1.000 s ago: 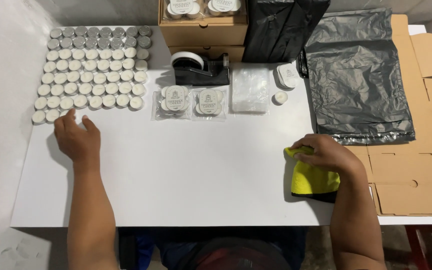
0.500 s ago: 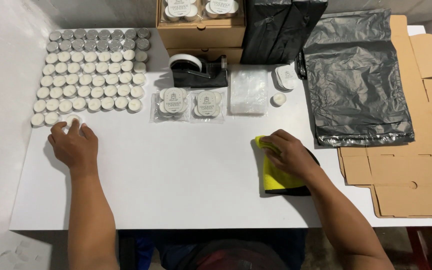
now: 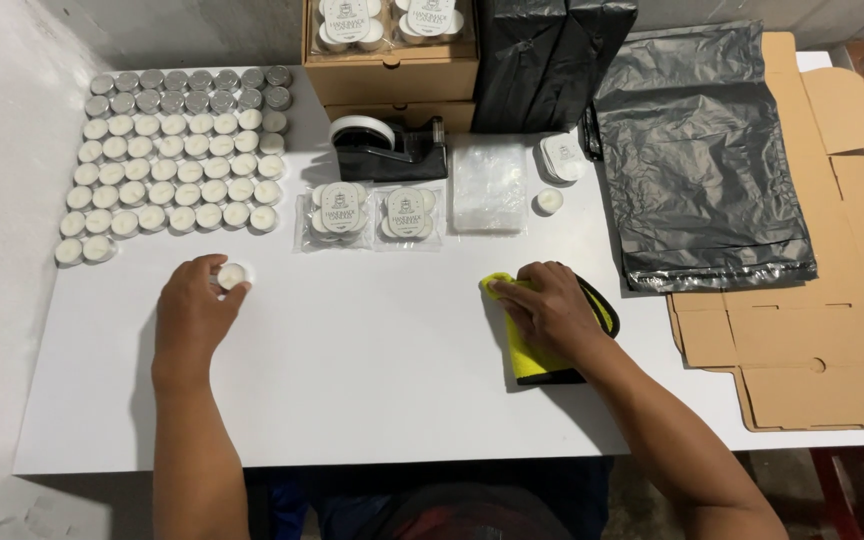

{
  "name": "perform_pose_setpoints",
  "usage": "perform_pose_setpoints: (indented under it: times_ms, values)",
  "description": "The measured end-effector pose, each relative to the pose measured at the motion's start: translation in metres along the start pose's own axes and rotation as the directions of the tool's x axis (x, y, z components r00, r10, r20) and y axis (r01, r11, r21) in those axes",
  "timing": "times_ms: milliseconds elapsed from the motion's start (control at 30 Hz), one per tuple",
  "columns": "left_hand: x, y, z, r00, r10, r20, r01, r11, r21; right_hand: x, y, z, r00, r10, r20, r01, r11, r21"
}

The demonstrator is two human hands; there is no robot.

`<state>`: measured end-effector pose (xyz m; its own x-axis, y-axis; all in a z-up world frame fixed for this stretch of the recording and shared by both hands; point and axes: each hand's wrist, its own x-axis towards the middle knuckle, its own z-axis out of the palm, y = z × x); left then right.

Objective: Cleaning small candle jars or tea lights individually using a microfiber cloth.

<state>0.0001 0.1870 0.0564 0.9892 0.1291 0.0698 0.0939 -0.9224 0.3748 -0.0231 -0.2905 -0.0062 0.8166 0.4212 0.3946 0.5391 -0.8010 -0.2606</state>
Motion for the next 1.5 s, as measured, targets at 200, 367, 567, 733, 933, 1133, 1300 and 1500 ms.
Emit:
perform_pose_setpoints:
  times_ms: [200,367,567,733,933,1133,1300,1500]
  values:
    - [-0.004,0.042,-0.002,0.951,0.074,0.300,-0.076,0.997,-0.007,0.011,-0.010,0.009,0.998,-0.034,-0.059,0.040,0.994,0.099]
    - [-0.005,0.084,0.008,0.895,0.155,0.417,-0.126,0.987,-0.097,0.011,-0.016,-0.007,1.000,0.002,0.014,-0.002,0.999,-0.035]
    - [0.001,0.112,0.037,0.840,0.322,0.438,-0.200,0.932,-0.301,0.006,-0.007,-0.002,0.991,0.056,0.123,-0.044,0.994,-0.099]
    - [0.003,0.130,0.061,0.832,0.395,0.390,-0.159,0.842,-0.515,0.005,-0.001,0.010,0.998,0.016,0.063,-0.015,1.000,-0.014]
    - [-0.017,0.159,0.083,0.767,0.380,0.517,0.316,0.477,-0.820,0.015,-0.006,-0.002,1.000,0.011,0.023,-0.016,0.972,0.233]
    - [-0.023,0.166,0.111,0.747,0.460,0.481,0.394,0.277,-0.876,0.028,-0.017,0.001,0.997,0.074,0.003,-0.066,0.875,0.480]
    - [-0.027,0.163,0.115,0.743,0.496,0.450,0.355,0.278,-0.893,0.027,-0.017,-0.005,0.998,-0.068,-0.007,0.065,0.907,0.415]
    - [-0.028,0.163,0.123,0.749,0.503,0.431,0.332,0.278,-0.901,0.029,-0.023,0.001,0.998,-0.016,-0.068,0.049,0.858,0.512]
